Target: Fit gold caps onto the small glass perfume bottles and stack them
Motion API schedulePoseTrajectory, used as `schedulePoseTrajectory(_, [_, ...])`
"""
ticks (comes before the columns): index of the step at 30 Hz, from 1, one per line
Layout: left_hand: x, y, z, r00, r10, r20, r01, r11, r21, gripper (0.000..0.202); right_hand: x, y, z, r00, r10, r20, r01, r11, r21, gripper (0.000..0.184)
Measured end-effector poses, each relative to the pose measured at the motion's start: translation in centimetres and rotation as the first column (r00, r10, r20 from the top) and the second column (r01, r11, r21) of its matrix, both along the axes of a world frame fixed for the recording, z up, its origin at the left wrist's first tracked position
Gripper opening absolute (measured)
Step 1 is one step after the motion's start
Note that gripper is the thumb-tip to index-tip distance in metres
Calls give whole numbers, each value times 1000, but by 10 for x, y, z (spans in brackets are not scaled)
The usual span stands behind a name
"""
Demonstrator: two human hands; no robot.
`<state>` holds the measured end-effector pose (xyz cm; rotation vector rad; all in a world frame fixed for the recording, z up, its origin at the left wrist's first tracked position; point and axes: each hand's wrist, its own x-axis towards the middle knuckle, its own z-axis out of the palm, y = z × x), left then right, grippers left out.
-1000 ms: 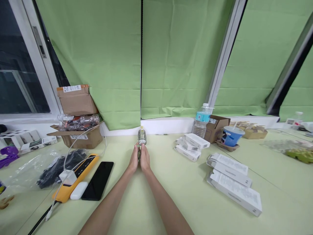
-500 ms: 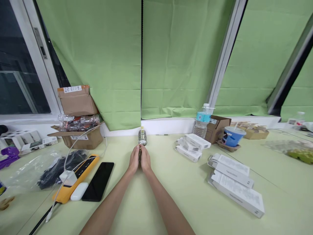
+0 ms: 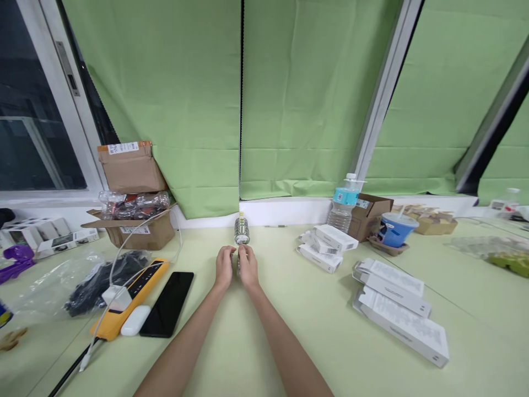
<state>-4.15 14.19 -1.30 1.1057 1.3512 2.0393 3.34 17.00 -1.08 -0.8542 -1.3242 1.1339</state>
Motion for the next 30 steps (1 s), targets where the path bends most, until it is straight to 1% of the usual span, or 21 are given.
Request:
schedulePoseTrajectory(2, [0,-1,1,1000,-7,-13,6,1000,-2,30,-1,-2,0,1000,10,6,-10,1000,3,44])
schedulePoseTrajectory(6, [3,-2,1,995,-91,-43,91,996,-3,30,-4,-5,1,999,54,3,-54,998,45,42])
schedulePoseTrajectory(13, [3,-1,2,998,-60,-20,60,998,-11,34,0,-6,5,999,-20,36,19,999,33,43])
schedulePoseTrajectory(16, [2,0,1,994,-107,-24,107,994,-2,34,-2,-6,5,999,14,33,-16,998,66,41])
schedulePoseTrajectory(18, [1,1,0,992,-127,-9,127,992,1,33,-3,-6,4,999,15,30,-18,997,76,40])
schedulePoseTrajectory(22, [-1,5,-3,997,-71,31,71,997,-6,32,-1,-3,3,998,-52,44,51,998,25,42])
schedulePoseTrajectory(23, [-1,5,-4,997,-73,33,73,997,-2,33,-1,-3,3,997,-57,44,56,998,25,42])
schedulePoseTrajectory(27, [0,6,-6,987,-156,31,155,988,20,33,-2,-4,3,1000,9,27,-11,997,82,40])
schedulePoseTrajectory(30, [0,7,-6,990,-127,55,127,992,6,33,-2,-4,3,1000,-9,29,7,998,57,40])
